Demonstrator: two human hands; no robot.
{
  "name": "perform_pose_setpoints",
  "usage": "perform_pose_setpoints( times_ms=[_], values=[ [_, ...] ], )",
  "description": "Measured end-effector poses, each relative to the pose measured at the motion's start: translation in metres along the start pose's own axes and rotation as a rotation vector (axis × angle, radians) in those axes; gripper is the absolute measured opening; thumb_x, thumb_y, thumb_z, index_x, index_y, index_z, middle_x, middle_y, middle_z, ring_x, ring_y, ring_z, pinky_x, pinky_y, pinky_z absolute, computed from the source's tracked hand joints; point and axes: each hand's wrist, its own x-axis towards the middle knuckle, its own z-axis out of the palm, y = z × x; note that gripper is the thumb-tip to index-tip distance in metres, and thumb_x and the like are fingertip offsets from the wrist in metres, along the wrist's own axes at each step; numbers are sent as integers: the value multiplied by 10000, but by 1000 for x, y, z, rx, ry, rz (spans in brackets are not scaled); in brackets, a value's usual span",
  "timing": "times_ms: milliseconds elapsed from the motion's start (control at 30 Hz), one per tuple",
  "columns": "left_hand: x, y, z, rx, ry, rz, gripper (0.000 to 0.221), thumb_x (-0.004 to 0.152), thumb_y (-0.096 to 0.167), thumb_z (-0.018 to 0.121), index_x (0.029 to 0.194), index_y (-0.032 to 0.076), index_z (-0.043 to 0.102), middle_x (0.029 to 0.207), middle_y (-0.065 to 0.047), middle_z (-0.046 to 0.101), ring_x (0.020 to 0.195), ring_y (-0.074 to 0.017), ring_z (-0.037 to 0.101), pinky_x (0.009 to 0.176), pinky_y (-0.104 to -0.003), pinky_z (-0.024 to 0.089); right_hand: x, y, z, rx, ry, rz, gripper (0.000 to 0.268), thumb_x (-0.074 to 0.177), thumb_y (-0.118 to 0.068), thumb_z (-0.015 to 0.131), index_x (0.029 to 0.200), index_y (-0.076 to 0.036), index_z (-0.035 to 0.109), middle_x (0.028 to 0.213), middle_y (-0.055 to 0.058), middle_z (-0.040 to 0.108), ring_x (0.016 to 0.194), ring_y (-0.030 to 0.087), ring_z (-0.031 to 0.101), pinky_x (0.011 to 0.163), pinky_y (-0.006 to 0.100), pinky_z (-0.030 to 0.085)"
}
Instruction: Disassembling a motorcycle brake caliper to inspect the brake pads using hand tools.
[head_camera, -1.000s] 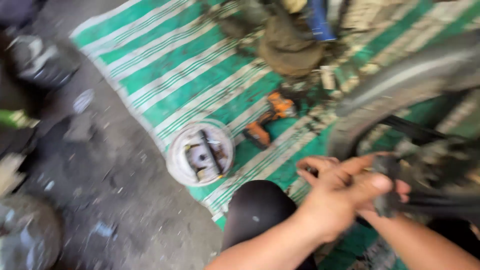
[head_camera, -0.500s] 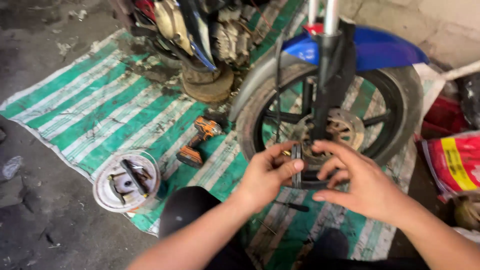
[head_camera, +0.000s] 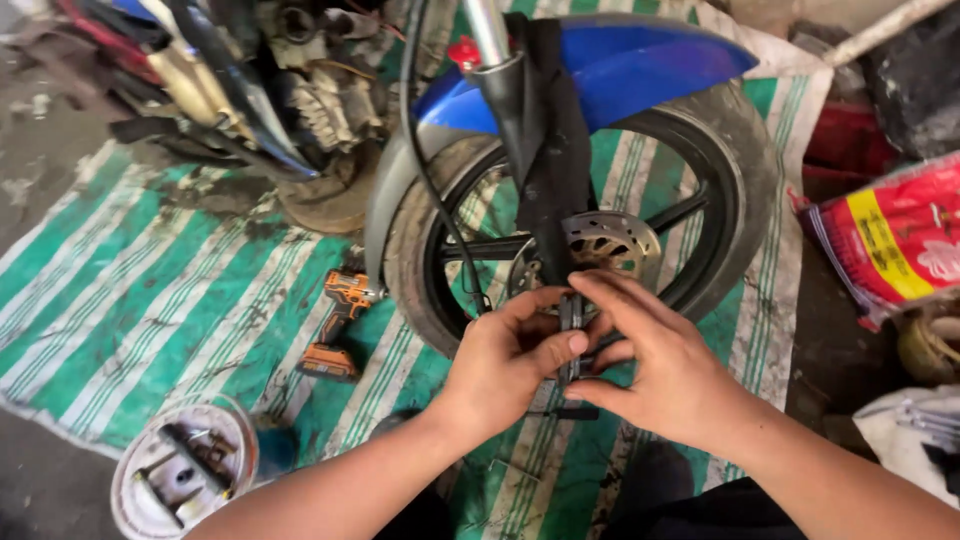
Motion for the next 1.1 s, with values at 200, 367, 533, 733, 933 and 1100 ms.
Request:
perform_pose_setpoints(
  times_ms=[200, 367, 533, 733, 933, 1100],
  values=[
    [9, -15, -16, 39, -37, -61, 535, 971, 96, 790, 1483, -16, 681, 1021, -97, 814, 839, -132, 716, 739, -269, 595, 13, 19, 6, -165, -71, -108, 1112, 643, -130, 1054, 1616, -86, 517, 1675, 120, 535, 949, 157, 818, 781, 300, 743],
    [21, -30, -34, -427, -166, -64, 534, 1079, 82, 672, 1590, -54, 595, 1265, -146, 753, 1017, -172, 733, 910, -304, 645, 29, 19, 3, 138, -14, -33, 949, 638, 104, 961, 1503, -75, 615, 1610, 81, 615, 924, 159, 748, 799, 303, 764],
    [26, -27, -56, -593, -211, -154, 589, 1075, 168, 697, 1633, 17, 581, 1317, -153, 767, 1023, -202, 759, 918, -360, 675, 34, 41, -9, 558, -174, 83, 1035, 682, 211, 863, 1619, -68, 521, 1420, 209, 787, 1074, 295, 847, 874, 397, 718],
    [20, -16, -60, -774, -384, -123, 585, 1120, 136, 689, 1668, 8, 532, 1330, -167, 741, 1101, -220, 746, 981, -389, 689, 31, 66, -23, 930, -281, -24, 1091, 672, 310, 771, 1653, -66, 479, 1457, 283, 721, 1159, 374, 783, 822, 414, 701],
    [10, -12, -57, -786, -398, -134, 601, 1097, 109, 710, 1662, -3, 535, 1359, -191, 744, 1066, -233, 764, 976, -403, 687, 19, 65, -25, 878, -262, -10, 1095, 700, 299, 789, 1683, -60, 468, 1477, 278, 719, 1041, 320, 823, 777, 363, 714],
    [8, -16, -59, -813, -404, -132, 597, 1094, 99, 713, 1655, -2, 536, 1396, -220, 721, 1160, -279, 746, 990, -453, 685, 17, 60, -22, 946, -293, -33, 1084, 722, 316, 755, 1689, -86, 479, 1355, 279, 781, 1001, 315, 832, 727, 332, 707]
  ],
)
